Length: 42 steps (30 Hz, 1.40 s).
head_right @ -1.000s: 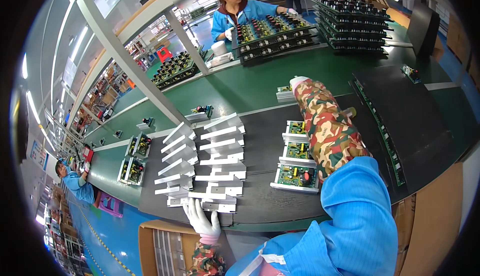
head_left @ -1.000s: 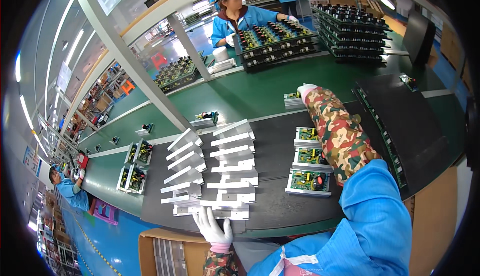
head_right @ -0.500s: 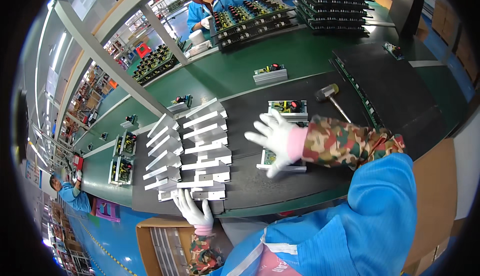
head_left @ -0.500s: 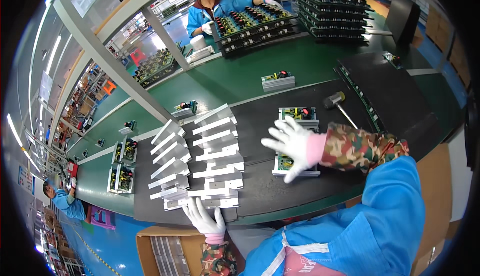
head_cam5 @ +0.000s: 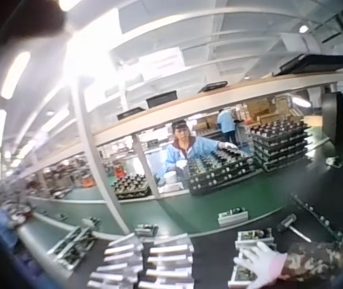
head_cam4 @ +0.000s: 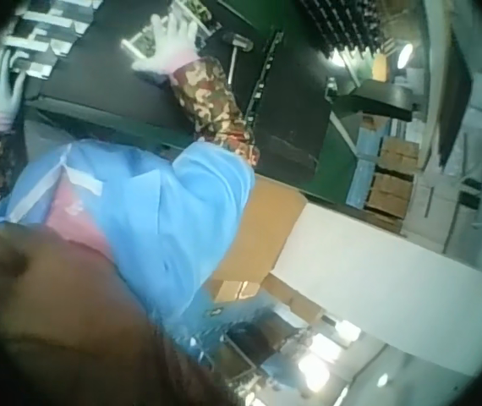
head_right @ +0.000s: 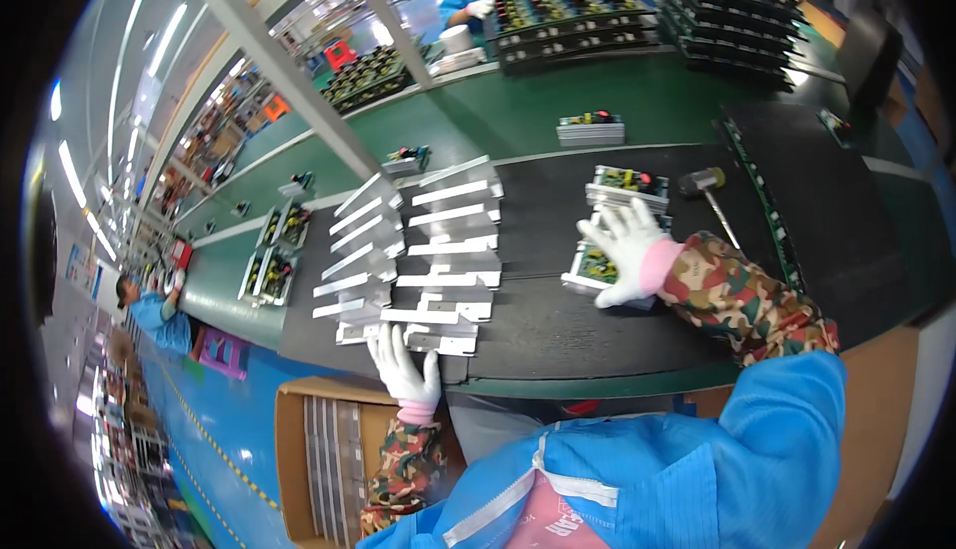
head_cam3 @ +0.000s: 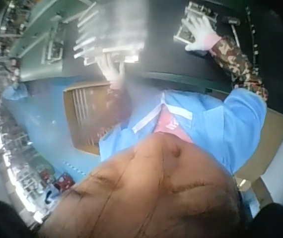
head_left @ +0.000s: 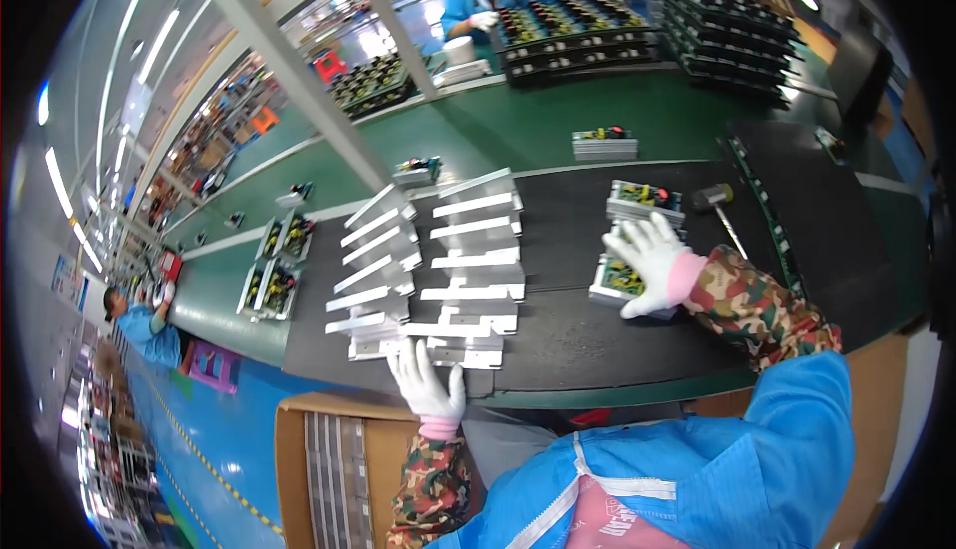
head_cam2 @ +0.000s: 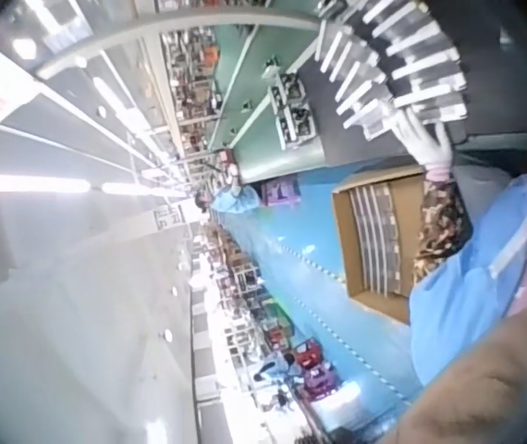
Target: Inspecting and arranging electronic components on a production line.
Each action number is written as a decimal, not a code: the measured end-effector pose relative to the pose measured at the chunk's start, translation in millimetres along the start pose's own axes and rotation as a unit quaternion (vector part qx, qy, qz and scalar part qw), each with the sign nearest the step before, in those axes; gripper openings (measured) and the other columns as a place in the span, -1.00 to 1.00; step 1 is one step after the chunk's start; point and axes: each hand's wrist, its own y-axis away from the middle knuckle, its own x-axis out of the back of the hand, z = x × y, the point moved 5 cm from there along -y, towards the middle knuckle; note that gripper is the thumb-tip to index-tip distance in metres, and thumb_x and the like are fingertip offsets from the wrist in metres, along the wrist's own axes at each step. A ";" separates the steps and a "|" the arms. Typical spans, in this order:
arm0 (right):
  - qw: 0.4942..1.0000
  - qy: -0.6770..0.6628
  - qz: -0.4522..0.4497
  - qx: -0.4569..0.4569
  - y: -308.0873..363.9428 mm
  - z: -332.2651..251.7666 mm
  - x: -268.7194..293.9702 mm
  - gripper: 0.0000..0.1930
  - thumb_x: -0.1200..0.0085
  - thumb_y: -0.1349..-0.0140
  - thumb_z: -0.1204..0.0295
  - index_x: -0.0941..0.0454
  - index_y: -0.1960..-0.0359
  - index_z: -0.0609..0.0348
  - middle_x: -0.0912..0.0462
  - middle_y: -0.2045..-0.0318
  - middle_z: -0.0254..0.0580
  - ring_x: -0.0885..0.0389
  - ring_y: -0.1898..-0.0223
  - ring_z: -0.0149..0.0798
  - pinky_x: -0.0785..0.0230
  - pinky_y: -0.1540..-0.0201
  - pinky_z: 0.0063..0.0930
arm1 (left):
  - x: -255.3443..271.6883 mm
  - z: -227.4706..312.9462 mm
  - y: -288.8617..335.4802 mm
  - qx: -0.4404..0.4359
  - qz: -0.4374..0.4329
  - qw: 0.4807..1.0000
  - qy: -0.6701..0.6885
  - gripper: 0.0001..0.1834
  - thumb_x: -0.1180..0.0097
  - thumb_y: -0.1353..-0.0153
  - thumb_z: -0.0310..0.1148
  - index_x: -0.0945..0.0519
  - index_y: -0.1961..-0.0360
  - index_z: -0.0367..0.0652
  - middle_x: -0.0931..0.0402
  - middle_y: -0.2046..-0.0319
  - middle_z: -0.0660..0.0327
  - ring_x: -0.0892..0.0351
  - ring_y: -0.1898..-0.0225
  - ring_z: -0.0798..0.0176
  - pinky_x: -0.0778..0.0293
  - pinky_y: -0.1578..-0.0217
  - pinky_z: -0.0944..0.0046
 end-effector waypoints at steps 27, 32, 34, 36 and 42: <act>0.985 0.033 0.167 -0.014 65.1 11.9 17.2 -0.04 -0.25 -0.04 -0.19 -0.25 -0.40 0.10 -0.30 -0.36 0.17 -0.11 -0.43 0.29 0.30 -0.52 0.26 | 21.4 43.4 -88.3 -0.167 -0.225 0.955 -0.097 -0.49 -0.17 -0.19 -0.28 -0.53 -0.19 -0.14 -0.59 0.04 0.08 -0.48 -0.09 -0.13 -0.07 -0.44 -0.25; 0.978 0.048 0.200 -0.032 91.8 19.0 36.3 -0.10 -0.16 -0.12 -0.22 -0.28 -0.38 0.11 -0.32 -0.34 0.15 -0.14 -0.41 0.28 0.23 -0.50 0.27 | 36.3 74.2 -102.7 -0.222 -0.207 0.953 0.001 -0.66 -0.19 -0.13 -0.34 -0.63 0.04 -0.13 -0.62 0.35 0.14 -0.61 0.19 0.01 -0.27 -0.36 -0.13; 0.978 0.047 0.201 -0.034 96.5 20.2 41.6 -0.11 -0.15 -0.13 -0.21 -0.29 -0.38 0.11 -0.33 -0.34 0.15 -0.15 -0.41 0.28 0.22 -0.50 0.27 | 37.5 109.0 -111.4 -0.238 -0.206 0.946 0.074 -0.73 -0.18 -0.15 -0.33 -0.65 0.11 -0.11 -0.63 0.39 0.14 -0.62 0.27 0.03 -0.38 -0.28 0.00; 0.976 0.052 0.209 -0.039 100.6 22.1 49.3 -0.13 -0.13 -0.15 -0.21 -0.30 -0.36 0.11 -0.33 -0.33 0.15 -0.16 -0.40 0.28 0.19 -0.49 0.27 | 19.7 149.1 -115.4 -0.255 -0.237 0.930 0.119 -0.72 -0.18 -0.15 -0.32 -0.65 0.10 -0.11 -0.63 0.38 0.14 -0.62 0.26 0.03 -0.38 -0.28 0.01; 0.969 0.063 0.238 -0.020 104.5 40.2 44.9 -0.17 -0.10 -0.16 -0.21 -0.35 -0.34 0.09 -0.37 -0.28 0.12 -0.25 -0.33 0.24 0.09 -0.46 0.22 | -45.5 186.2 -111.6 -0.280 -0.350 0.877 0.175 -0.66 -0.15 -0.24 -0.29 -0.65 0.01 -0.23 -0.65 0.29 0.06 -0.62 0.13 -0.09 -0.32 -0.32 -0.05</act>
